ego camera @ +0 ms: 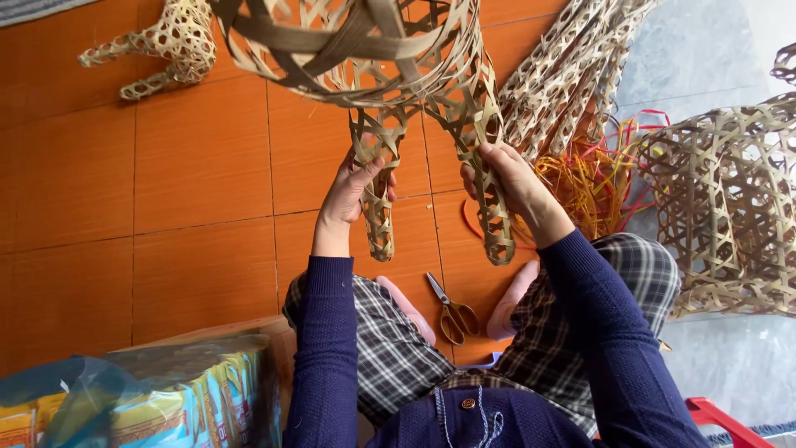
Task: Weaving and assembling a bamboo animal figure using strips and scissors
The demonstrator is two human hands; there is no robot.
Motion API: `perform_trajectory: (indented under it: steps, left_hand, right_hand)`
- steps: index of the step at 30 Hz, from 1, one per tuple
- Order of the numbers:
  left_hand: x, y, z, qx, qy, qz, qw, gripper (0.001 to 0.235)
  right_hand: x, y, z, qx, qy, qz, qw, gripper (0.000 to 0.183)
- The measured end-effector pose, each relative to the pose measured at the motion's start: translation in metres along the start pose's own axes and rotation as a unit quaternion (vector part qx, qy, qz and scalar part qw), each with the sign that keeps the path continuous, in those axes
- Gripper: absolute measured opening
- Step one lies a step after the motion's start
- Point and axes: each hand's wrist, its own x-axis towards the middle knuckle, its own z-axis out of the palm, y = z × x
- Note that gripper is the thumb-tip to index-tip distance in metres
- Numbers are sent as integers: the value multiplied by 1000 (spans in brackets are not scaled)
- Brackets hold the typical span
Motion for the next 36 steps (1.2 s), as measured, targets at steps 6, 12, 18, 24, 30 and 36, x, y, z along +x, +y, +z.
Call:
perform_trajectory:
  steps: [6, 12, 18, 24, 30, 36]
  left_hand:
    - [12, -31, -18, -20, 23, -6, 1000, 83]
    - [-1, 7, -22, 72, 109, 108, 986, 74]
    - [-37, 50, -35, -33, 10, 255, 966, 77]
    - [-35, 29, -78, 41, 29, 124, 991, 101]
    - [-55, 34, -40, 87, 49, 15, 995, 110]
    - [-39, 14, -34, 132, 43, 91, 986, 122]
  right_hand:
    - [11, 6, -33, -67, -121, 3, 990, 41]
    - [9, -3, -24, -91, -74, 43, 992, 60]
    - [27, 33, -78, -226, -2, 53, 973, 70]
    - [29, 22, -85, -242, -8, 82, 967, 73]
    - [65, 79, -153, -227, 45, -13, 973, 73]
    - [52, 66, -131, -225, 62, -27, 972, 79]
